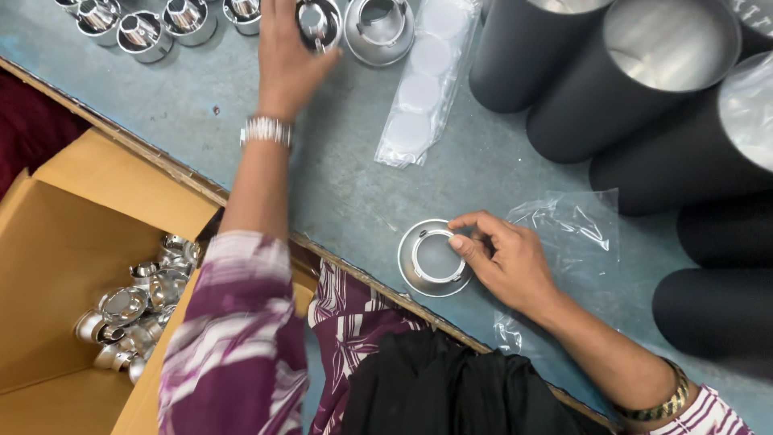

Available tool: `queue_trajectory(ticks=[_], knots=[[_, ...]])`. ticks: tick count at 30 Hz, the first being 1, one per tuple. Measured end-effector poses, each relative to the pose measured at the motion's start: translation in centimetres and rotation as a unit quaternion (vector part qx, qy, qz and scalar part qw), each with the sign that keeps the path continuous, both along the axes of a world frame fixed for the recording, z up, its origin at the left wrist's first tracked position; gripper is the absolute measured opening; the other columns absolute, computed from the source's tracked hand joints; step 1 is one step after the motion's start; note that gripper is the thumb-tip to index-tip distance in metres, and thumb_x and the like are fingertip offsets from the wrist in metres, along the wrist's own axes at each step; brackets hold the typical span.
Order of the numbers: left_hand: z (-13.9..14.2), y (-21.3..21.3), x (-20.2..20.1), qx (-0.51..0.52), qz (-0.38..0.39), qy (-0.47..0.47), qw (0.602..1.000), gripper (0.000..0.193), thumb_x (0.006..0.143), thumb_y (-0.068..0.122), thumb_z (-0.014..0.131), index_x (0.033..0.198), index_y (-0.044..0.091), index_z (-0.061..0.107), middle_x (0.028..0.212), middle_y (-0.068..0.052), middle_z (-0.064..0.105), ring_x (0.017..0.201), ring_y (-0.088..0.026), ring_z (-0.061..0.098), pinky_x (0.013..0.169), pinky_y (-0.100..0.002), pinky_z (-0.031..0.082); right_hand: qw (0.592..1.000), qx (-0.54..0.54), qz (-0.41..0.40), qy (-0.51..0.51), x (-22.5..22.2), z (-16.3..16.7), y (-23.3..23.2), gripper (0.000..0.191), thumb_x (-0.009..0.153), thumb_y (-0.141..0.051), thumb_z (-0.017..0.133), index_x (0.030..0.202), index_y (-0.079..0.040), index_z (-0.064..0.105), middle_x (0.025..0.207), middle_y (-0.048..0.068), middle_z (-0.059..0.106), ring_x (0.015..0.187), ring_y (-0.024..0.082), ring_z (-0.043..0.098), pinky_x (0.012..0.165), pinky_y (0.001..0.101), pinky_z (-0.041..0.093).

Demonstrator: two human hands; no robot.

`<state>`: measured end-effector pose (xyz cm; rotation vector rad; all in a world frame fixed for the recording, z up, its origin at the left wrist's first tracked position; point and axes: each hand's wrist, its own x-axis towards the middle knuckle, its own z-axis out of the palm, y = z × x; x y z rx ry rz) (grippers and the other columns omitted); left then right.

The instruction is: The person unwraps a translucent plastic disc from plastic film, presses the disc into a metal lamp holder ring, fits the ring into a metal shade, presses the assembly together, and places the finished lamp holder into a cardboard box, repeating the cycle.

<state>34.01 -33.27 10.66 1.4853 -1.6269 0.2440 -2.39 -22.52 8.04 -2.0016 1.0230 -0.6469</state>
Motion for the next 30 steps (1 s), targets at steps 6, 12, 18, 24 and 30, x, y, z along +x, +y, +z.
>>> queue_trajectory(ticks=[6,12,18,24,30], knots=[[-1.2,13.9,-8.1,0.027,-0.149,0.111,0.982,0.095,0.087,0.018,0.096,0.157,0.012,0.032,0.159,-0.015,0.049,0.143,-0.03,0.054,0.113,-0.039,0.05,0.996,0.045,-0.041,-0.058,-0.4,-0.3,0.6,0.035,0.091,-0.023,0.078,0.121,-0.007,0.071,0.071,0.002,0.06,0.057,0.012,0.049,0.052,0.0298,0.039],[-1.9,21.0,-15.0,0.012,-0.235,0.136,0.962,0.085,0.085,0.013,0.091,0.149,0.018,0.036,0.156,-0.019,0.048,0.143,-0.039,0.054,0.117,-0.047,0.047,0.962,-0.181,0.105,-0.176,-0.9,1.0,2.0,0.089,0.075,-0.029,0.091,0.146,-0.005,0.043,0.145,0.017,0.05,0.125,0.029,0.055,0.091,0.0337,0.053],[-3.4,22.9,-17.1,0.044,-0.266,0.153,0.951,0.08,0.088,0.012,0.086,0.152,0.02,0.039,0.158,-0.017,0.046,0.142,-0.036,0.053,0.12,-0.046,0.047,0.962,-0.164,0.156,-0.151,-0.5,0.6,3.4,0.085,0.078,-0.019,0.091,0.148,-0.006,0.044,0.153,0.016,0.051,0.142,0.033,0.055,0.118,0.0428,0.049],[-2.5,21.5,-14.3,0.151,-0.282,0.15,0.936,0.107,0.077,0.032,0.091,0.16,0.017,0.026,0.166,-0.019,0.034,0.157,-0.046,0.028,0.131,-0.053,0.021,0.94,-0.066,0.056,-0.331,-2.0,-1.5,1.6,0.084,0.09,-0.026,0.088,0.153,-0.007,0.034,0.144,0.01,0.05,0.127,0.017,0.054,0.113,0.0325,0.05],[-2.9,19.6,-14.6,0.313,-0.29,0.216,0.878,0.112,0.074,0.045,0.084,0.165,0.018,0.026,0.149,-0.005,0.06,0.15,-0.025,0.052,0.136,-0.058,0.007,0.924,-0.028,0.011,-0.382,-2.4,-3.2,0.5,0.088,0.093,-0.043,0.084,0.156,-0.005,0.034,0.134,0.01,0.053,0.12,0.016,0.055,0.106,0.0291,0.048]])
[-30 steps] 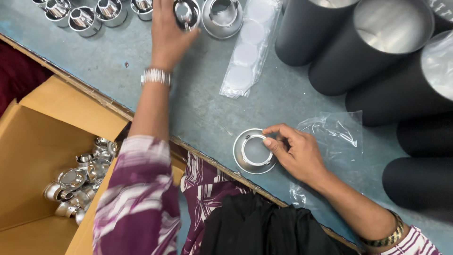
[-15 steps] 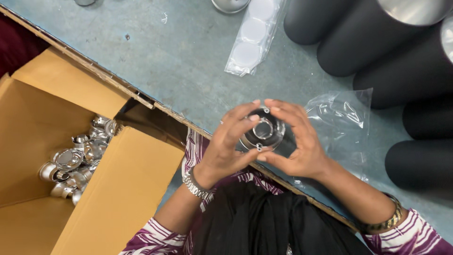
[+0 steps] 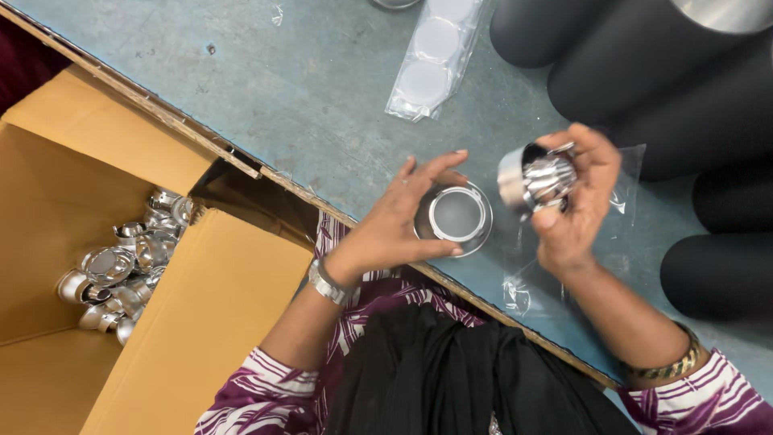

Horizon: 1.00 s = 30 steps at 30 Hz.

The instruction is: The person unwraps a translucent plastic disc from plastic film, presses the disc into a metal lamp holder ring, fits the ring into a metal shade, presses the assembly together, and places the finished lamp holder into a cardboard box, repeating the cycle.

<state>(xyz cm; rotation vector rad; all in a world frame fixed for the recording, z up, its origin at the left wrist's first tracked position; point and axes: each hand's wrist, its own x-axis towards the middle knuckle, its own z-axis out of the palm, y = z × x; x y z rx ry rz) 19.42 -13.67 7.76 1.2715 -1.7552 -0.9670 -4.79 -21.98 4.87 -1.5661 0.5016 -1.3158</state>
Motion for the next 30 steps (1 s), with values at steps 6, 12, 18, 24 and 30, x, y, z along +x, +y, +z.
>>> queue_trajectory(ticks=[6,12,18,24,30], knots=[[-0.8,2.3,-1.6,-0.128,0.126,-0.088,0.98,0.13,0.063,0.052,0.093,0.16,0.011,0.015,0.152,-0.02,0.047,0.145,-0.034,0.043,0.126,-0.062,0.009,0.985,-0.063,0.108,0.116,1.0,0.6,0.9,0.092,0.083,-0.027,0.089,0.152,-0.008,0.032,0.144,0.018,0.054,0.129,0.023,0.057,0.113,0.0349,0.048],[-0.8,2.0,-0.5,-0.07,0.08,-0.045,0.993,0.113,0.079,0.029,0.088,0.165,0.013,0.016,0.156,-0.009,0.057,0.148,-0.028,0.053,0.131,-0.063,0.012,0.956,-0.154,0.083,0.234,2.3,2.1,0.7,0.093,0.077,-0.021,0.091,0.149,-0.004,0.035,0.144,0.021,0.058,0.135,0.03,0.06,0.115,0.043,0.05],[-1.3,1.7,-0.6,-0.078,0.079,-0.057,0.992,0.111,0.077,0.03,0.09,0.162,0.013,0.02,0.152,-0.009,0.057,0.142,-0.029,0.056,0.129,-0.064,0.013,0.953,-0.163,0.087,0.242,2.7,3.2,0.5,0.088,0.079,-0.021,0.088,0.149,-0.007,0.037,0.144,0.019,0.06,0.134,0.032,0.061,0.115,0.0428,0.051],[-1.2,1.6,-0.6,-0.07,0.075,-0.061,0.993,0.108,0.076,0.032,0.089,0.162,0.014,0.025,0.158,-0.009,0.052,0.144,-0.029,0.055,0.129,-0.065,0.012,0.946,-0.186,0.08,0.254,2.7,3.2,0.4,0.089,0.076,-0.021,0.089,0.148,-0.007,0.038,0.142,0.019,0.061,0.132,0.032,0.062,0.115,0.0415,0.05],[0.5,1.5,0.7,-0.051,0.005,-0.001,0.999,0.108,0.078,0.048,0.085,0.163,0.009,0.029,0.161,-0.014,0.049,0.153,-0.033,0.046,0.13,-0.064,0.003,0.946,-0.077,0.103,0.299,2.0,2.5,0.5,0.099,0.072,-0.025,0.094,0.15,-0.005,0.036,0.143,0.021,0.061,0.136,0.028,0.063,0.114,0.0377,0.054]])
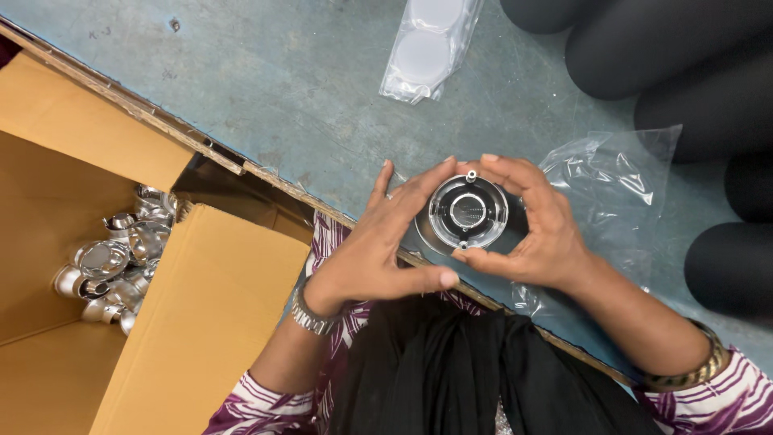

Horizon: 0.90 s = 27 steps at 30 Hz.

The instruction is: The person unwraps a translucent plastic disc from plastic film, presses the disc into a metal lamp holder ring, fits the ring into a metal shade, presses the assembly together, and places the finished lamp holder into a cardboard box, repeating the cycle.

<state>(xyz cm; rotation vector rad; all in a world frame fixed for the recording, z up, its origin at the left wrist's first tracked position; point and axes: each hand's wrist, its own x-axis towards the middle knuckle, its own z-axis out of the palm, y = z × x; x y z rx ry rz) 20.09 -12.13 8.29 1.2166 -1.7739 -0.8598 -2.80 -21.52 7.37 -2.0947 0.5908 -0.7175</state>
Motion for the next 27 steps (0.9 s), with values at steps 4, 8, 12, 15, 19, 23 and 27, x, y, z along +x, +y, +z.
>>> queue_trajectory(ticks=[4,8,12,15,19,23,27], knots=[[-0.5,-0.3,-2.4,-0.004,0.089,0.003,0.996,0.098,0.079,0.052,0.085,0.159,0.011,0.044,0.156,-0.01,0.057,0.15,-0.029,0.053,0.135,-0.062,0.007,0.998,0.052,0.016,0.022,-0.6,0.0,-0.8,0.113,0.065,-0.025,0.094,0.156,-0.006,0.03,0.145,0.019,0.06,0.139,0.031,0.059,0.118,0.0427,0.047],[-1.5,-0.3,-4.0,-0.04,0.149,-0.009,0.988,0.091,0.076,0.052,0.087,0.15,0.012,0.053,0.149,-0.006,0.062,0.146,-0.026,0.057,0.135,-0.06,0.01,0.993,0.079,0.073,0.056,-1.4,0.8,-2.4,0.12,0.065,-0.016,0.091,0.162,-0.01,0.02,0.154,0.019,0.052,0.144,0.034,0.052,0.122,0.0459,0.04],[-1.4,-0.4,-4.0,-0.049,0.159,-0.018,0.986,0.084,0.079,0.048,0.086,0.148,0.013,0.054,0.151,-0.005,0.061,0.143,-0.023,0.058,0.134,-0.06,0.013,0.985,0.094,0.078,0.118,-1.3,0.8,-3.4,0.125,0.065,-0.006,0.089,0.164,-0.013,0.013,0.149,0.017,0.051,0.138,0.032,0.055,0.116,0.0449,0.043],[-1.1,-0.8,-4.0,-0.057,0.155,-0.008,0.986,0.079,0.08,0.045,0.085,0.146,0.013,0.054,0.153,-0.006,0.06,0.141,-0.022,0.059,0.133,-0.061,0.014,0.982,0.137,0.077,0.102,-1.2,0.9,-3.4,0.122,0.069,-0.002,0.084,0.166,-0.014,0.012,0.142,0.014,0.058,0.135,0.029,0.06,0.116,0.0433,0.047],[-1.2,-1.3,-4.0,-0.05,0.141,-0.035,0.988,0.077,0.08,0.045,0.084,0.143,0.012,0.056,0.149,-0.004,0.063,0.145,-0.026,0.057,0.131,-0.062,0.018,0.984,0.128,0.061,0.109,-0.9,1.0,-3.3,0.123,0.064,-0.002,0.086,0.165,-0.013,0.015,0.138,0.013,0.059,0.131,0.028,0.062,0.114,0.0426,0.049],[-1.4,-1.5,-3.8,-0.042,0.131,-0.059,0.989,0.078,0.08,0.049,0.084,0.143,0.012,0.055,0.146,-0.004,0.063,0.145,-0.027,0.057,0.129,-0.063,0.021,0.985,0.108,0.044,0.13,-0.9,1.1,-3.2,0.125,0.06,-0.006,0.091,0.162,-0.011,0.02,0.139,0.014,0.059,0.13,0.03,0.061,0.112,0.0425,0.048],[-1.4,-1.5,-3.5,-0.05,0.126,-0.089,0.987,0.083,0.077,0.054,0.085,0.143,0.012,0.056,0.145,-0.004,0.064,0.143,-0.027,0.057,0.127,-0.066,0.016,0.985,0.081,0.037,0.147,-1.2,1.0,-2.9,0.119,0.062,-0.008,0.089,0.162,-0.011,0.023,0.142,0.015,0.06,0.13,0.029,0.061,0.111,0.0414,0.048]])
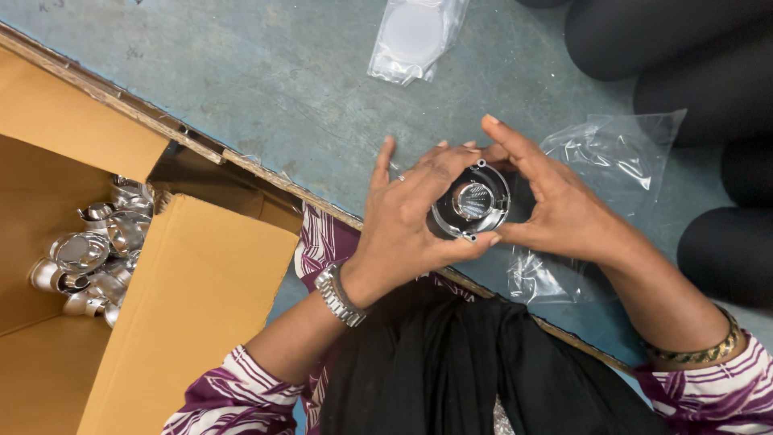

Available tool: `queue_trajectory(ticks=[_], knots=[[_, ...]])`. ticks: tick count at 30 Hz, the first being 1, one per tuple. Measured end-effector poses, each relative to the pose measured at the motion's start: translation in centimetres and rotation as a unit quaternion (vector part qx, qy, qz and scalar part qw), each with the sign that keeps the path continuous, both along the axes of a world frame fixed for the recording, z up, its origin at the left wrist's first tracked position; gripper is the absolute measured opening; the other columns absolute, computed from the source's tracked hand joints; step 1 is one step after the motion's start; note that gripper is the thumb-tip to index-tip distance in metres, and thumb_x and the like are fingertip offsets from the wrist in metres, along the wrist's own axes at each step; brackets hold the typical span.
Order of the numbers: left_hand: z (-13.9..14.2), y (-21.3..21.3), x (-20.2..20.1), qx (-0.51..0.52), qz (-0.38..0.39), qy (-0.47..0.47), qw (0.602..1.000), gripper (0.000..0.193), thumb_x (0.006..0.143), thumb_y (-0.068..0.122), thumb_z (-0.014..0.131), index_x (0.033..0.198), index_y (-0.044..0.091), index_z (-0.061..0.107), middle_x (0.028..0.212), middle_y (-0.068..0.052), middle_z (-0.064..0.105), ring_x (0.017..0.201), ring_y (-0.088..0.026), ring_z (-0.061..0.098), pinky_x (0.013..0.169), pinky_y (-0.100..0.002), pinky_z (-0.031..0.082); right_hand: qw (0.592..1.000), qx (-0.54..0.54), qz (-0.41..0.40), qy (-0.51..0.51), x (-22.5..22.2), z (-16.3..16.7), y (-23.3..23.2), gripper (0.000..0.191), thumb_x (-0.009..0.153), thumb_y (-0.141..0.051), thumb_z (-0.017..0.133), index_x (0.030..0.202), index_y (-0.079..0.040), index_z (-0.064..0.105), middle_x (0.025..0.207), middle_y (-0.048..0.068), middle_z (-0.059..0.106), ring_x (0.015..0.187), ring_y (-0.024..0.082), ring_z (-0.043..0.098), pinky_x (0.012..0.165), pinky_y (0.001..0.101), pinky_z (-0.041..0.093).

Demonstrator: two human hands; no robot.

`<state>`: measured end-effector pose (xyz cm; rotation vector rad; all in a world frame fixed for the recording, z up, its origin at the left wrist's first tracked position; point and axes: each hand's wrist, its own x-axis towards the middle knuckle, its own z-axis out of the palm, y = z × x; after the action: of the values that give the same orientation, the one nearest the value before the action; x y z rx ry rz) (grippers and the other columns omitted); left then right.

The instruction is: The person unwraps a translucent plastic disc from plastic film, presses the disc into a metal lamp holder ring, fits the ring into a metal shade, presses the assembly together, and places the finished lamp holder into a cardboard box, repeating the cycle.

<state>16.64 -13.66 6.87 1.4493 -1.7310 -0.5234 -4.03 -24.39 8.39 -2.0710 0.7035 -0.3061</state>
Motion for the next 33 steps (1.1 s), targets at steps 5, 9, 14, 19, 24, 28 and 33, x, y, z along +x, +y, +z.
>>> queue_trajectory(ticks=[5,9,14,19,24,28,33], knots=[[-0.1,0.3,0.1,-0.013,-0.001,-0.013,1.0,0.087,0.076,0.056,0.086,0.145,0.012,0.057,0.145,-0.004,0.065,0.142,-0.027,0.06,0.127,-0.066,0.015,0.996,-0.067,0.038,-0.032,0.0,-0.7,0.4,0.115,0.066,-0.017,0.091,0.161,-0.009,0.025,0.157,0.02,0.044,0.142,0.034,0.052,0.118,0.0443,0.043],[0.2,0.3,-0.9,-0.004,0.043,0.047,0.998,0.095,0.075,0.063,0.084,0.146,0.008,0.054,0.139,-0.009,0.067,0.134,-0.027,0.065,0.123,-0.055,0.036,0.988,-0.143,0.042,-0.03,-0.1,-1.5,2.2,0.137,0.059,-0.035,0.099,0.16,-0.003,0.012,0.155,0.025,0.037,0.141,0.042,0.042,0.115,0.0476,0.038],[1.8,-0.2,-0.9,-0.013,0.067,0.256,0.964,0.097,0.072,0.069,0.082,0.138,0.004,0.056,0.138,-0.013,0.066,0.117,-0.029,0.075,0.103,-0.041,0.062,0.971,0.08,-0.046,-0.222,-0.8,-1.3,2.7,0.131,0.073,-0.032,0.095,0.166,-0.01,0.006,0.156,0.019,0.045,0.145,0.03,0.049,0.123,0.0444,0.041],[3.3,0.2,-1.1,-0.232,0.029,0.075,0.969,0.092,0.07,0.064,0.083,0.134,0.004,0.058,0.132,-0.01,0.062,0.112,-0.031,0.067,0.098,-0.038,0.055,0.916,0.239,-0.025,-0.32,-1.7,-1.0,2.4,0.116,0.079,-0.038,0.088,0.163,-0.012,0.013,0.151,0.015,0.049,0.143,0.026,0.053,0.123,0.0408,0.043],[3.4,0.1,-2.6,-0.296,0.056,0.05,0.952,0.086,0.06,0.074,0.086,0.108,0.004,0.068,0.099,-0.008,0.061,0.086,-0.022,0.063,0.068,-0.032,0.054,0.905,0.286,0.008,-0.315,-2.0,-1.7,3.5,0.109,0.075,-0.042,0.087,0.155,-0.014,0.018,0.144,0.013,0.05,0.134,0.026,0.055,0.114,0.0387,0.047],[3.4,0.0,-2.4,-0.32,0.063,0.03,0.945,0.077,0.065,0.069,0.088,0.101,0.004,0.067,0.09,-0.008,0.06,0.08,-0.021,0.062,0.065,-0.033,0.051,0.903,0.269,-0.004,-0.335,-1.5,-2.2,4.2,0.107,0.076,-0.046,0.089,0.153,-0.013,0.021,0.143,0.012,0.046,0.134,0.024,0.053,0.114,0.0377,0.046],[3.4,-0.5,-1.6,-0.302,0.106,0.046,0.946,0.071,0.08,0.069,0.079,0.106,0.004,0.069,0.093,-0.009,0.062,0.079,-0.022,0.064,0.068,-0.033,0.053,0.887,0.174,-0.074,-0.422,-0.2,-2.4,4.6,0.086,0.086,-0.055,0.087,0.138,-0.008,0.038,0.151,0.011,0.042,0.136,0.022,0.05,0.12,0.04,0.048]])
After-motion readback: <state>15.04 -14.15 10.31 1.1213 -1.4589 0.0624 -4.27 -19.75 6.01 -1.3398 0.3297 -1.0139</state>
